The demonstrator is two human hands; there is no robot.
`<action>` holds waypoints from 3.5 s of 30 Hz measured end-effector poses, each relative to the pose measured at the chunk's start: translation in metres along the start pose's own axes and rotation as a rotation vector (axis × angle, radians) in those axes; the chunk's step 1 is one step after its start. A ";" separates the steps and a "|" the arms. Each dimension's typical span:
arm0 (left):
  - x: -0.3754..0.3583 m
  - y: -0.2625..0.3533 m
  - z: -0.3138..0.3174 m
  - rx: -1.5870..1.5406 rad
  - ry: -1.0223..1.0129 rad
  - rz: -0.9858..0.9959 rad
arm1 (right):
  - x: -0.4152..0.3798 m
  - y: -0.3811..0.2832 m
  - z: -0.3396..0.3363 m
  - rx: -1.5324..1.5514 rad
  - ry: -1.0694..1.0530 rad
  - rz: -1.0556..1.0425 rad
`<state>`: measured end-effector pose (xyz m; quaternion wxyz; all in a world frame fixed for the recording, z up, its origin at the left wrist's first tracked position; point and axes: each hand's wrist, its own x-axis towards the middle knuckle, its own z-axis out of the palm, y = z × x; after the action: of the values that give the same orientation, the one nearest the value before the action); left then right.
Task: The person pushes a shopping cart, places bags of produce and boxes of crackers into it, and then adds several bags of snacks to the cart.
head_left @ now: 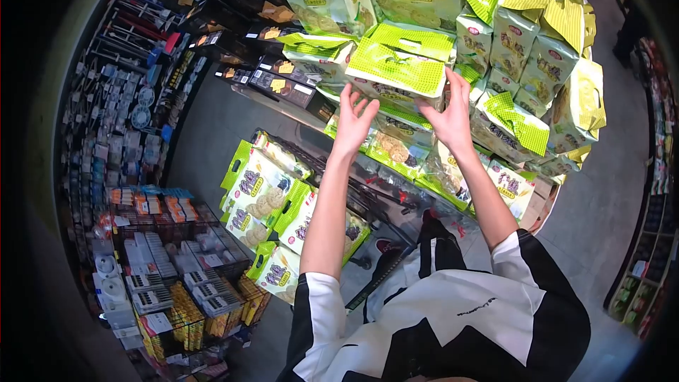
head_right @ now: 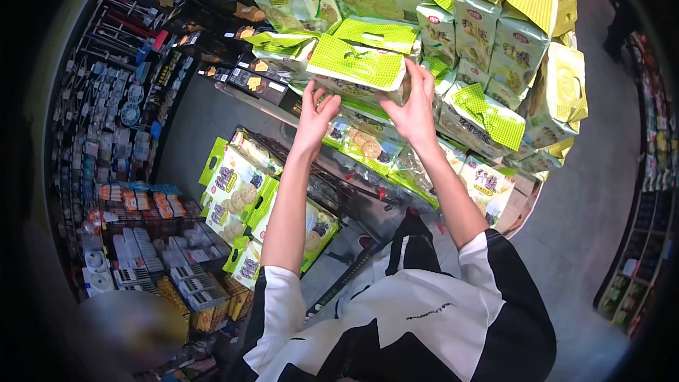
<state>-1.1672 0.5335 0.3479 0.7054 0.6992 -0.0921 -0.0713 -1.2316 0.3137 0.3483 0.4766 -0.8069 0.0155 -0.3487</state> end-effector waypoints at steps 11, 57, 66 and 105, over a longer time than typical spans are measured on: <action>-0.042 0.013 -0.016 0.130 -0.031 0.317 | -0.023 -0.029 -0.014 0.366 0.035 -0.019; -0.307 -0.152 -0.406 -0.383 0.747 -0.102 | -0.267 -0.242 0.369 0.001 -1.137 -0.170; -0.311 -0.147 -0.403 -0.435 0.727 -0.153 | -0.261 -0.229 0.308 0.014 -1.293 -0.334; -0.520 -0.122 -0.171 0.811 -0.070 -0.560 | -0.231 -0.090 0.066 -0.336 -1.793 -0.270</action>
<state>-1.6302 0.8175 0.2095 0.3266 0.9125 0.0555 -0.2401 -1.3958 0.4950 0.2719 0.1421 -0.8287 -0.4034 0.3611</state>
